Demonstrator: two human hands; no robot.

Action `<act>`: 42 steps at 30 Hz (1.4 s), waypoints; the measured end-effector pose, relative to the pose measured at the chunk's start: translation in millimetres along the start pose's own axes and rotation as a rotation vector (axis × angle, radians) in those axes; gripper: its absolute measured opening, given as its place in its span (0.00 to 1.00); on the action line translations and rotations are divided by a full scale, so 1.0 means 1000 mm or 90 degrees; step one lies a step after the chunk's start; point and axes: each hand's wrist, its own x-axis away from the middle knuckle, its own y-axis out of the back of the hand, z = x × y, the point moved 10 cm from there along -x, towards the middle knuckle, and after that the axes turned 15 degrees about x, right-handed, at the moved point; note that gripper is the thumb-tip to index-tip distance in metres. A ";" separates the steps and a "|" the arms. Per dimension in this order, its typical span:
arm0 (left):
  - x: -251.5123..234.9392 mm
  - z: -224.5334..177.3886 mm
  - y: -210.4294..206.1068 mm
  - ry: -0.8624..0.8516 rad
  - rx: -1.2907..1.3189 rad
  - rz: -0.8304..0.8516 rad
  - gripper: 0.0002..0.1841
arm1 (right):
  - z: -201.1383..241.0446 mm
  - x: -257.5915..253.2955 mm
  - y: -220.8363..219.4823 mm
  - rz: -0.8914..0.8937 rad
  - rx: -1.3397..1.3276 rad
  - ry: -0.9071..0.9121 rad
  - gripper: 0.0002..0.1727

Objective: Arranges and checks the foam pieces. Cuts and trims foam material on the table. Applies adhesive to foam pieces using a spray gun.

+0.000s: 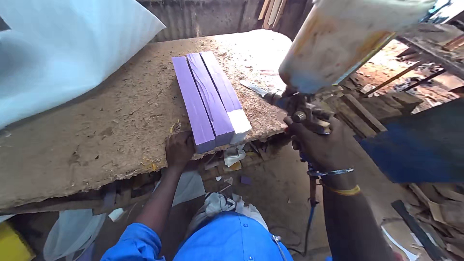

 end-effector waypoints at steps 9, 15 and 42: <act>0.000 0.000 0.000 -0.010 -0.001 0.000 0.18 | -0.016 0.058 0.018 0.011 -0.006 -0.020 0.15; 0.000 -0.001 -0.002 -0.017 -0.003 0.027 0.19 | -0.019 0.095 0.026 0.004 -0.013 -0.031 0.15; 0.076 0.003 -0.026 -0.119 -0.032 0.083 0.31 | -0.006 0.184 0.023 0.058 0.007 -0.032 0.17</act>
